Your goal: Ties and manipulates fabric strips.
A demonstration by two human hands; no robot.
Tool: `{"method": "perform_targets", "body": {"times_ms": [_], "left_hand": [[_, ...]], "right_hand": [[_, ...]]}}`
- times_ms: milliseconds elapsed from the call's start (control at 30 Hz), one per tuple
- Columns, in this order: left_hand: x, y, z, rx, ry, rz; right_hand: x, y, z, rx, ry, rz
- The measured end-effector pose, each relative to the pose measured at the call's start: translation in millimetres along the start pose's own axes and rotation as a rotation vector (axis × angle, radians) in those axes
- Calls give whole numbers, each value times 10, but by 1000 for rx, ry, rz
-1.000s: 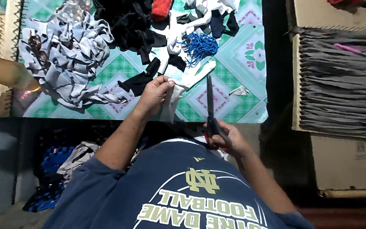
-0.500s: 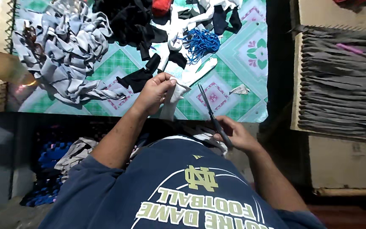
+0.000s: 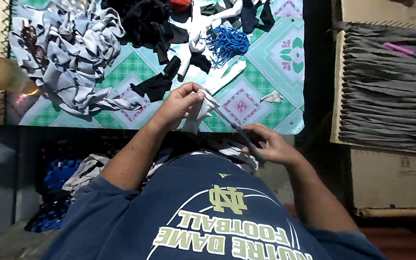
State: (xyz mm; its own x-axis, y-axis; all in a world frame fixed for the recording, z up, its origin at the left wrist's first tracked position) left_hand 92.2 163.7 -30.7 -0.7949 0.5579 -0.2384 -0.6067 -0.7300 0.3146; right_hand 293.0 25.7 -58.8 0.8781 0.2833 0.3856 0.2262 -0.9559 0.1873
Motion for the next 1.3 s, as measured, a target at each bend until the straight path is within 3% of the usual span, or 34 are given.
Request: {"method": "perform_targets", "body": {"times_ms": [667, 933, 1100, 1300], "left_hand": [[8, 26, 9, -30, -78, -25], [86, 25, 80, -200, -83, 73], [87, 35, 85, -302, -63, 47], [37, 59, 109, -300, -96, 10]], "right_hand": [[93, -6, -94, 103, 79, 26], [63, 2, -54, 80, 47, 24], [29, 16, -21, 62, 11, 28], [22, 27, -60, 75, 9, 41]]}}
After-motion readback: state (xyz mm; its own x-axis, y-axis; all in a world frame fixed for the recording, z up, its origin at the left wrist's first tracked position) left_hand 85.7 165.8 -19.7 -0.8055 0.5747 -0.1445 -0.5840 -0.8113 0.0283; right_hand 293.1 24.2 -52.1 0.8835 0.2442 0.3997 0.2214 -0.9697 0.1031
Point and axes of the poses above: each hand's wrist, its own y-axis away from the middle knuckle, its own x-axis out of the back of the hand, z = x × y, the point moved 9 cm from there along -y, towards the middle knuckle, and after that the axes turned 1 degree about x, right-handed, at the moved point
